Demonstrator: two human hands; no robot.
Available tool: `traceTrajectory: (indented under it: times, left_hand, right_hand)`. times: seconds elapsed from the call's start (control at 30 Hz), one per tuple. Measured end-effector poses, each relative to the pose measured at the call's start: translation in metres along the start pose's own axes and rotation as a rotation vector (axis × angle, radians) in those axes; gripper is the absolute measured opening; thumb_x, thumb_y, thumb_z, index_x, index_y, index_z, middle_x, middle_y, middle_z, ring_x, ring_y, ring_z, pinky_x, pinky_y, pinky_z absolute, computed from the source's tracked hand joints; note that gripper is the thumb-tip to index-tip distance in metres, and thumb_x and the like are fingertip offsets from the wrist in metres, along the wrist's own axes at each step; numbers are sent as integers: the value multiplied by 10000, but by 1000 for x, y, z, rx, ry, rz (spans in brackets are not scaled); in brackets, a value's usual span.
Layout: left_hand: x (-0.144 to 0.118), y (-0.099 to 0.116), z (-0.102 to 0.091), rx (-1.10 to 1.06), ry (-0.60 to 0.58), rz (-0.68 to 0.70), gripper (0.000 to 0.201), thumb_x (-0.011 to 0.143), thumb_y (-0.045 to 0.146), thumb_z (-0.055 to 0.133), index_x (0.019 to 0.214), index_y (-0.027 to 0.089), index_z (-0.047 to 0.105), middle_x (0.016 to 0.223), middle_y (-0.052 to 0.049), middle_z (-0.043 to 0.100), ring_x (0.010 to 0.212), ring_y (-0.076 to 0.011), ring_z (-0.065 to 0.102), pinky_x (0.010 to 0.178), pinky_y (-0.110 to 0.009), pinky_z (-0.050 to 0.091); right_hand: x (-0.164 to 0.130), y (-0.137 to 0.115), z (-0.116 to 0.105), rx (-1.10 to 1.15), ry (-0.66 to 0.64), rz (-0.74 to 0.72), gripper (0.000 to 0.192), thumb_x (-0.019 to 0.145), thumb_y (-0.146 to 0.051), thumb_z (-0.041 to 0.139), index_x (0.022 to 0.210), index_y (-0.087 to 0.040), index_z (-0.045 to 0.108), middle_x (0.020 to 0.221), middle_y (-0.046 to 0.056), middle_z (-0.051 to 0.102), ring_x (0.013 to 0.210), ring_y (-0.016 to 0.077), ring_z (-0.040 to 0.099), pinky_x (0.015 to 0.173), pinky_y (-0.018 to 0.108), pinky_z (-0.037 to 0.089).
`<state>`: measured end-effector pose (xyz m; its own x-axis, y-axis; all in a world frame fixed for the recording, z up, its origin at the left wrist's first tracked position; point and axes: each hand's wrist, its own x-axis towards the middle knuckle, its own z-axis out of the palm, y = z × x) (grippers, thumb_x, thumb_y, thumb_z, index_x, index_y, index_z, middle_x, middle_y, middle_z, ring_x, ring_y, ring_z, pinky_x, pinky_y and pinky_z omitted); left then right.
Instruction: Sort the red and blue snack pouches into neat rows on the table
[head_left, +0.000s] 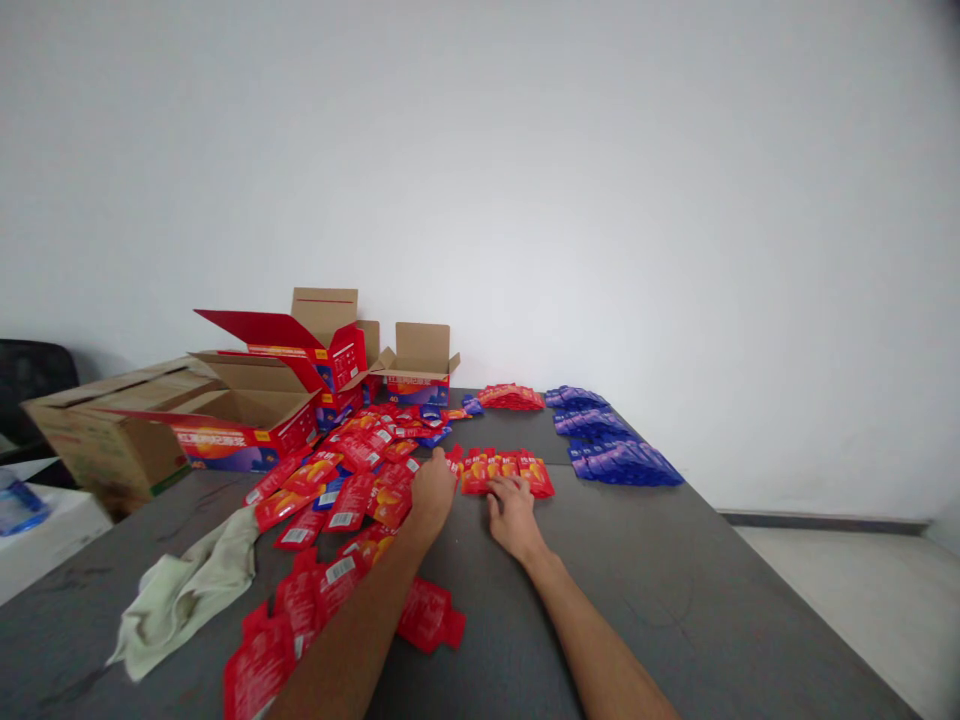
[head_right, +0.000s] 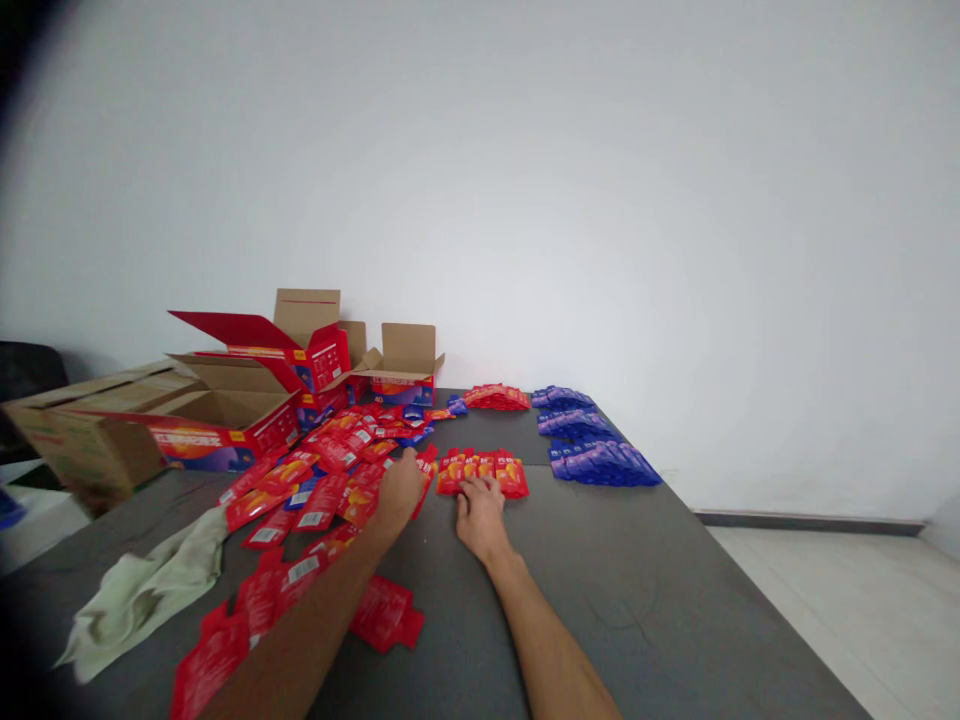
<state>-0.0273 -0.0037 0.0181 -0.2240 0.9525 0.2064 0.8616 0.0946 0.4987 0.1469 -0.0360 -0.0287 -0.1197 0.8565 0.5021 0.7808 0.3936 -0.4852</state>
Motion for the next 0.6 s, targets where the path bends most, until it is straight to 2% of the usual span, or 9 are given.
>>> traceTrajectory:
  times: [0.1,0.2,0.3,0.4,0.5,0.6]
  left_hand:
    - [7,4,16,-191,59,1,263,945,146,393,1095,151,609,1026,-139,716,1021,-204,667,853,-270,461]
    - [11,8,39,-454,95,-22,219,906,148,438,983,155,643,1034,-110,717,1013,-180,659,861,-256,470]
    - [12,16,60,-719,101,-145,137,858,176,507,913,154,631,914,-75,718,825,-158,679,732,-242,503]
    - [13,25,71,-897,67,-214,113,811,224,578,888,147,611,778,-35,690,659,-139,651,618,-235,501]
    - [12,36,73,-926,-20,-126,124,779,217,608,870,138,639,786,-44,696,701,-149,662,664,-253,522]
    - [8,47,71,-835,-119,14,259,720,139,630,973,150,687,958,-75,729,900,-184,681,828,-298,533]
  right_hand:
    - [1,-4,-1,154,5,13,332,931,-269,483,1198,-175,658,1163,107,671,1117,245,555,1010,367,397]
    - [0,-7,0,311,-35,91,426,937,-330,485,1320,-159,562,1000,84,708,883,204,641,847,302,482]
    - [1,-3,3,379,-27,178,530,882,-336,554,1375,-153,492,877,45,703,726,181,640,730,277,497]
    - [5,9,6,431,46,242,541,843,-319,582,1347,-142,498,887,46,696,737,185,645,737,284,511]
    - [11,25,7,466,122,314,472,842,-340,576,1267,-133,553,914,70,702,767,203,656,759,310,526]
    - [16,38,4,417,170,348,373,867,-363,541,1159,-148,630,952,100,709,812,229,663,792,342,529]
